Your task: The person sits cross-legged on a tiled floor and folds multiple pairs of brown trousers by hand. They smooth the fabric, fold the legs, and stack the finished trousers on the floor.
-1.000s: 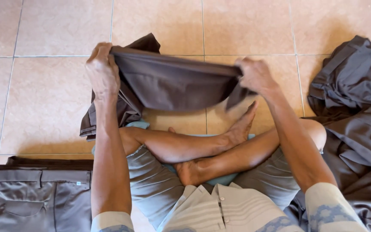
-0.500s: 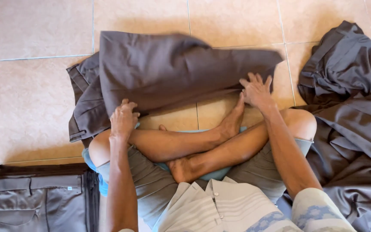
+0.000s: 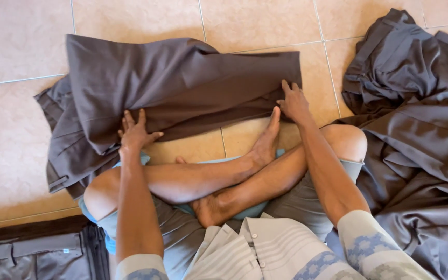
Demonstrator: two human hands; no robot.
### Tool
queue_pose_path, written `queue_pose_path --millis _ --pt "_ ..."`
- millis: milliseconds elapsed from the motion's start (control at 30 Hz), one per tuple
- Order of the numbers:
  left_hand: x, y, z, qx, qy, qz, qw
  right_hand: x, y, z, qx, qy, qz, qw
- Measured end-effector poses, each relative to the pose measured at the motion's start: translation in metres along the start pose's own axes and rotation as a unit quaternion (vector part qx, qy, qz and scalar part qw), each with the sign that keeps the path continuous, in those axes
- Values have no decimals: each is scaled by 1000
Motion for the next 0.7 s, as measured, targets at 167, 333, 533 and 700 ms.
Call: queue_pose_path --millis 167,333,533,700 --pt "3 -20 2 15 37 8 999 -7 -5 -4 84 29 27 996" --pt "27 31 9 -9 188 -94 978 -37 18 -41 168 57 84 980" --pt "8 37 -40 -131 231 -222 938 -59 5 -50 233 35 132 963" --pt "-18 21 -66 -50 249 -205 945 -61 -7 -47 232 143 179 945"
Point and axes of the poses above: each hand's wrist, its own x-axis away from the middle knuckle, its own z-axis out of the back of the hand, y = z × x, the point moved 7 cm from there along -x, towards the middle knuckle, and after that the axes turned 9 degrees about y, right-handed, at the moved point
